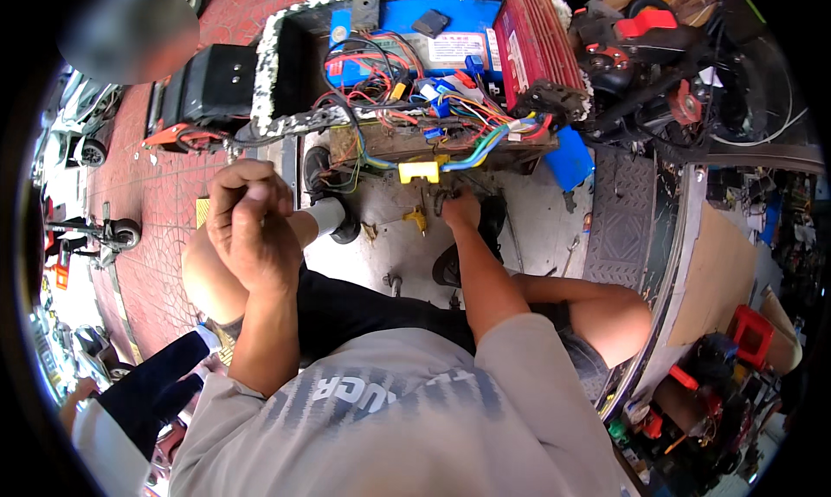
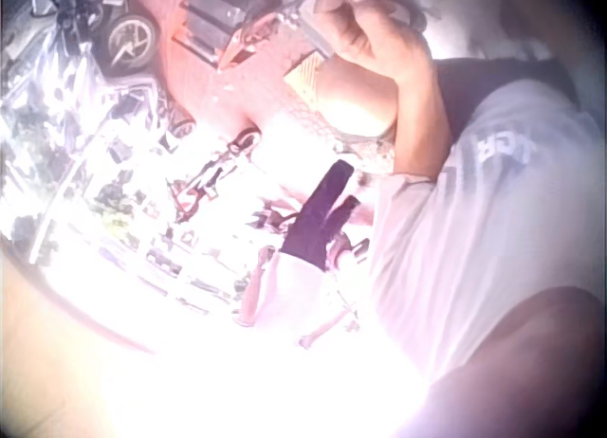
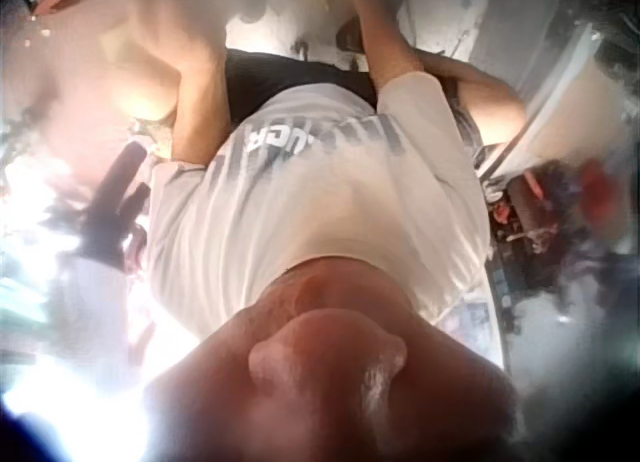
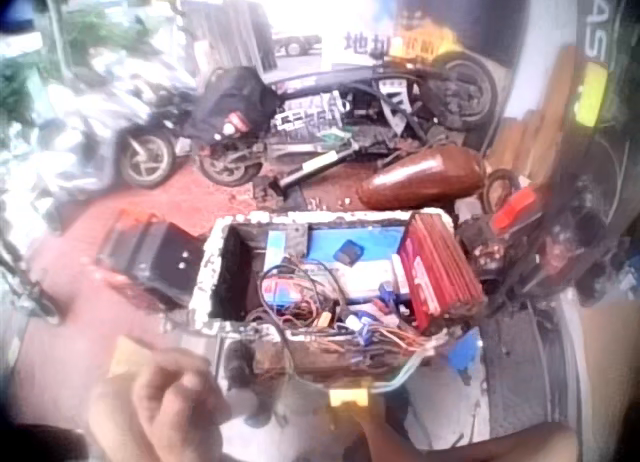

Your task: The person works on the wiring and electrical components of a scooter's battery box, manipulating a yellow connector and individual wires with their hands and a long metal tool.

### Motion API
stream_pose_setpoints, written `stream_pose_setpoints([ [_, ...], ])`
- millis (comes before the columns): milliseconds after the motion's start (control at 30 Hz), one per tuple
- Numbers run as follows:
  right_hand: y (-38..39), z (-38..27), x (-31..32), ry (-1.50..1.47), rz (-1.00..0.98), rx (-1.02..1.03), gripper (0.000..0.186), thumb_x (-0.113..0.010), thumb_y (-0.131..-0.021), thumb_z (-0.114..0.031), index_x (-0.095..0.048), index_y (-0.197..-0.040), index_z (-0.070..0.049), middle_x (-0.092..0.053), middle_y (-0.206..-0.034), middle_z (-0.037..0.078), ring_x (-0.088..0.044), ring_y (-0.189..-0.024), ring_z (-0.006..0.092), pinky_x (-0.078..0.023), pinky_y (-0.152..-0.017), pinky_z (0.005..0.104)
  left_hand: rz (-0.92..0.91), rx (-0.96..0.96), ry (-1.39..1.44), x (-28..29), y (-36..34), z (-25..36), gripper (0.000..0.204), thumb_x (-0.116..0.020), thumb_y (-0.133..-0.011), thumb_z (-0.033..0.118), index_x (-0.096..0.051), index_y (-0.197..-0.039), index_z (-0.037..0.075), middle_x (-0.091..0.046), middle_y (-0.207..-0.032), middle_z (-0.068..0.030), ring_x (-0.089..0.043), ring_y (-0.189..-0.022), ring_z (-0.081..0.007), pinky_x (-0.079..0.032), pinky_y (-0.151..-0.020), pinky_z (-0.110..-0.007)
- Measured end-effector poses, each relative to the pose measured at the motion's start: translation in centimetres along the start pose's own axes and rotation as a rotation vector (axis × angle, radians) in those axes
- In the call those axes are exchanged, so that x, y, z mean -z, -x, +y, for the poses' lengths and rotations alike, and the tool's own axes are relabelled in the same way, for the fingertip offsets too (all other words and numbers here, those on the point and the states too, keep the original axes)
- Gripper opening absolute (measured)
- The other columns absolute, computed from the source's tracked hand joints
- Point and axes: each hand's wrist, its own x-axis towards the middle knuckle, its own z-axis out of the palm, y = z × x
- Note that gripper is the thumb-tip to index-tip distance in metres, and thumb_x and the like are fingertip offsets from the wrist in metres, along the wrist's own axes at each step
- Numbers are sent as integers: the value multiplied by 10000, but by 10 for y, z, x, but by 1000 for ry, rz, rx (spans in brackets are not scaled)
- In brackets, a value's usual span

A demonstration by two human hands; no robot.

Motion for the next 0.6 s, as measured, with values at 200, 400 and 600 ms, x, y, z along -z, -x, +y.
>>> stream_pose_setpoints([
  [200,67,-12,88,-1012,-74,-175,152,-704,-993,-175,-654,-1051,-44,-607,-748,60,-559,-508,205,-480,-471,401,-214,647,278,-15,37,-5,220,-559,-1034,110,-695,-1125,-38,-592,-772,-24,-448,-543,-87,-391,-495,-273],
  [400,203,-65,214,-1150,81,177,183,-693,-1038,-226,-662,-1026,-46,-590,-749,28,-567,-540,157,-474,-490,308,44,650,426,-37,37,-5,291,-554,-1097,183,-601,-1314,-5,-659,-835,-71,-505,-537,-122,-489,-504,-308],
  [600,311,-98,279,-1148,20,633,198,-673,-1049,-200,-674,-1105,-11,-612,-800,51,-607,-640,148,-498,-586,278,19,506,324,-52,21,2,296,-617,-1061,128,-647,-1317,-17,-668,-904,-62,-525,-540,-109,-491,-461,-284],
])
